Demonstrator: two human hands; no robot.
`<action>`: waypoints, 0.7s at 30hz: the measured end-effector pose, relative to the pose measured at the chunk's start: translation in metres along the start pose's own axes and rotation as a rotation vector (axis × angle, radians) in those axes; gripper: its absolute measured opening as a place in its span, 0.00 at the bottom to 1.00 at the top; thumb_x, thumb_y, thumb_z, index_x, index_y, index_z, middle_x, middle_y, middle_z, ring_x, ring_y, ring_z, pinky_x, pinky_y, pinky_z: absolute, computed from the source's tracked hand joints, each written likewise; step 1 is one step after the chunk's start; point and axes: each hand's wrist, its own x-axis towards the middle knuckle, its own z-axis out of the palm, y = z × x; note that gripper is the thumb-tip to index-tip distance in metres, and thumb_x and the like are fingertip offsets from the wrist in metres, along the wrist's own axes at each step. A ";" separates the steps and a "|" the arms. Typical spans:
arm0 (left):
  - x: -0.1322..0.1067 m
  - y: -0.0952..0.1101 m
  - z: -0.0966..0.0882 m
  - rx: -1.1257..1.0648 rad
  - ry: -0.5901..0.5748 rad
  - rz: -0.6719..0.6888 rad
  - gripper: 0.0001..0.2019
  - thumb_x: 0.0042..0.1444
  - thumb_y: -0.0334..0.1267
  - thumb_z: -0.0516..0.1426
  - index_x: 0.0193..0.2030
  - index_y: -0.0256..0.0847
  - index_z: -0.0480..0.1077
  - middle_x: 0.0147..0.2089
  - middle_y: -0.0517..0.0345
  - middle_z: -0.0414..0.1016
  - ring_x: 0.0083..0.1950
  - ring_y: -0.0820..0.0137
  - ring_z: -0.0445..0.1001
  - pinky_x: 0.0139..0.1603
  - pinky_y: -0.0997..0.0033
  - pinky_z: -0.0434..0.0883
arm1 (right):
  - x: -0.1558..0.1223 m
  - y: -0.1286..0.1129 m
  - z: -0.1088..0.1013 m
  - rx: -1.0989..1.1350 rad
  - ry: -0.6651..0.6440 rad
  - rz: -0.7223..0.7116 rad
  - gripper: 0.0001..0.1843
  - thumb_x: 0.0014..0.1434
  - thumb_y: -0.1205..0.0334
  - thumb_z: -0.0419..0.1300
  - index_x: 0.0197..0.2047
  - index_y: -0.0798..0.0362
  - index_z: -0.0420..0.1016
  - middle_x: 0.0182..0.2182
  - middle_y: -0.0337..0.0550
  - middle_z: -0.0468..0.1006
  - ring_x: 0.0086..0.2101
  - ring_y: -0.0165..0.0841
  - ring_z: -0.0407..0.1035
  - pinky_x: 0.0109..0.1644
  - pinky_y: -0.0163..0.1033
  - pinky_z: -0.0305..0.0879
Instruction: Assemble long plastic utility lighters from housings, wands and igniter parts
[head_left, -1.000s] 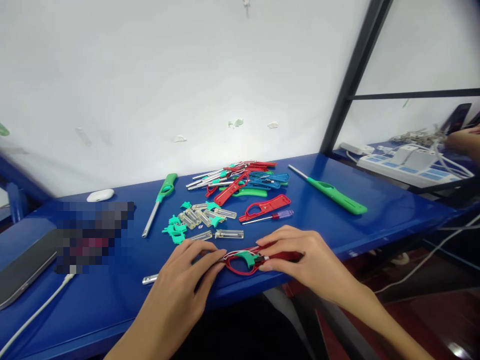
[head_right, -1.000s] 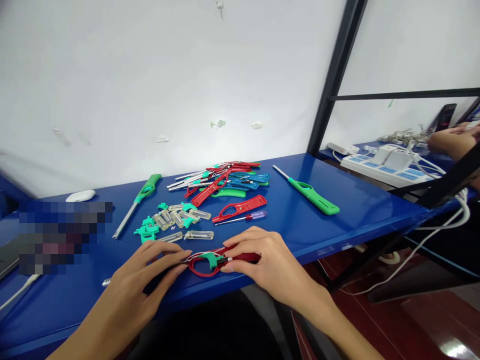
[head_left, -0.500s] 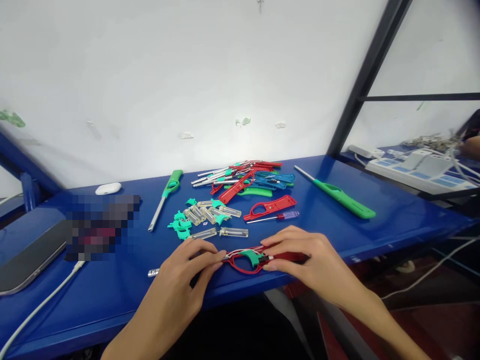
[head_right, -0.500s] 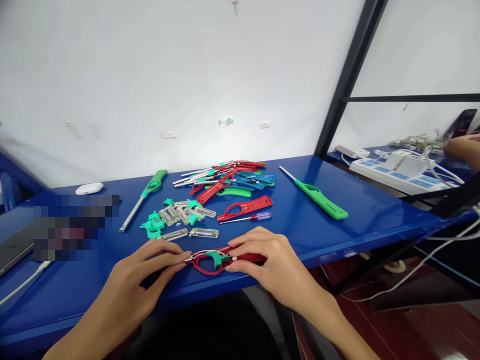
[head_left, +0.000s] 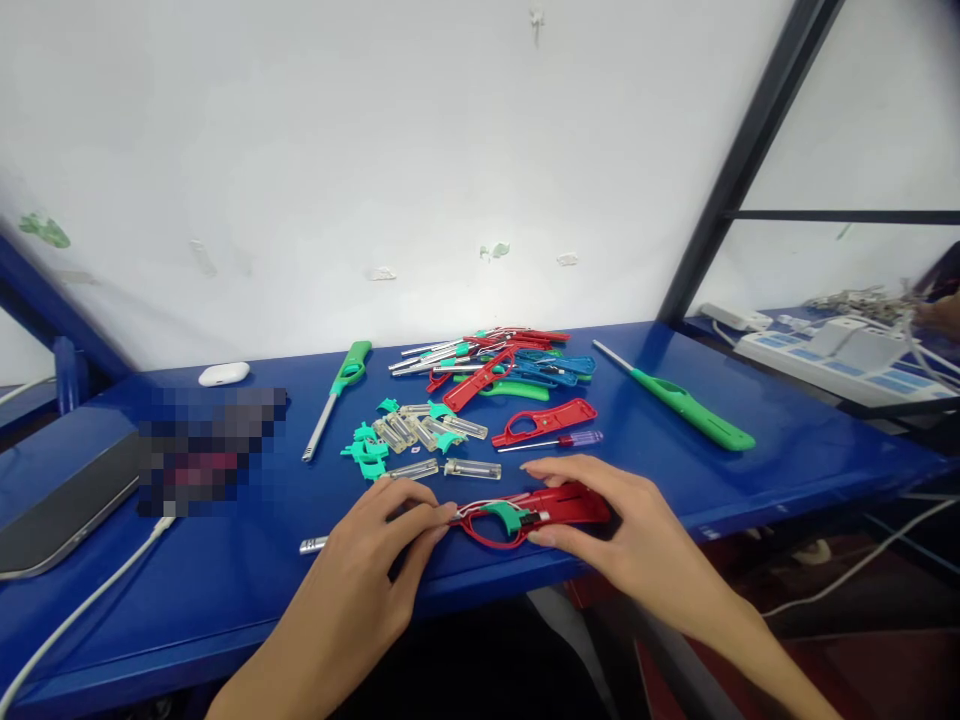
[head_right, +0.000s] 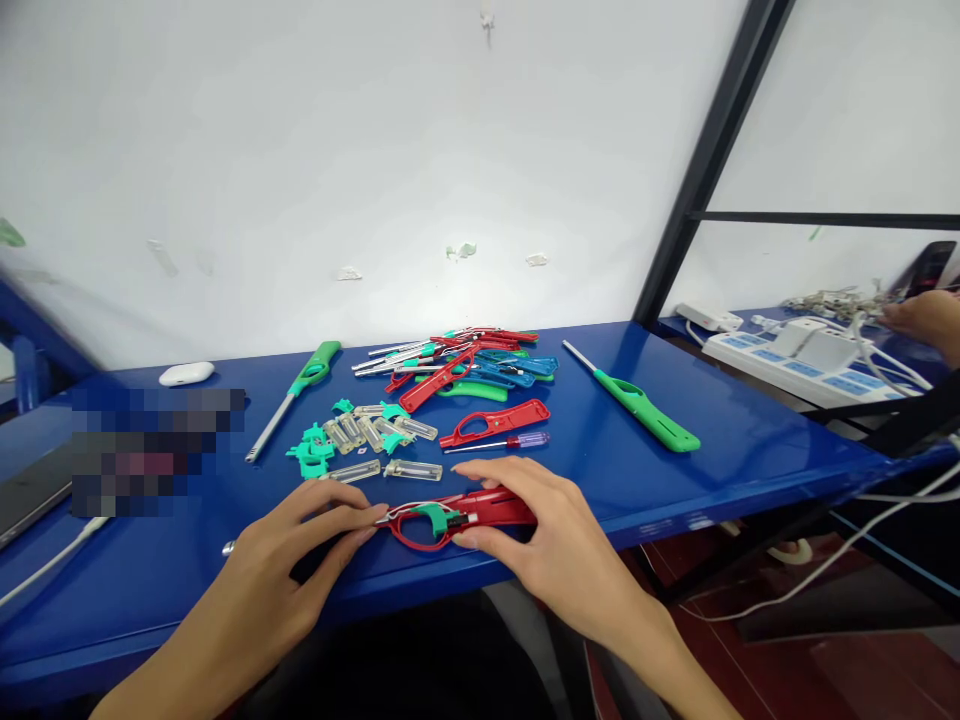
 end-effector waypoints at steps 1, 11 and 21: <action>-0.001 -0.001 0.001 -0.006 0.007 -0.005 0.09 0.72 0.29 0.56 0.48 0.45 0.78 0.46 0.57 0.77 0.46 0.67 0.77 0.48 0.68 0.76 | 0.000 -0.001 0.000 -0.004 0.000 -0.012 0.26 0.61 0.51 0.73 0.62 0.32 0.77 0.57 0.35 0.82 0.53 0.40 0.78 0.62 0.46 0.73; -0.007 -0.003 0.006 -0.005 -0.003 -0.020 0.11 0.74 0.30 0.54 0.54 0.47 0.75 0.47 0.57 0.75 0.47 0.66 0.76 0.53 0.63 0.75 | 0.002 0.003 -0.001 0.214 0.227 0.072 0.13 0.72 0.49 0.61 0.53 0.43 0.80 0.50 0.42 0.82 0.48 0.38 0.79 0.52 0.39 0.78; -0.008 -0.004 0.006 -0.002 -0.017 -0.009 0.12 0.74 0.29 0.53 0.56 0.48 0.73 0.48 0.56 0.76 0.48 0.66 0.76 0.57 0.59 0.75 | 0.002 0.008 0.002 0.187 0.228 0.042 0.10 0.73 0.52 0.60 0.49 0.42 0.82 0.53 0.43 0.81 0.55 0.39 0.75 0.56 0.39 0.74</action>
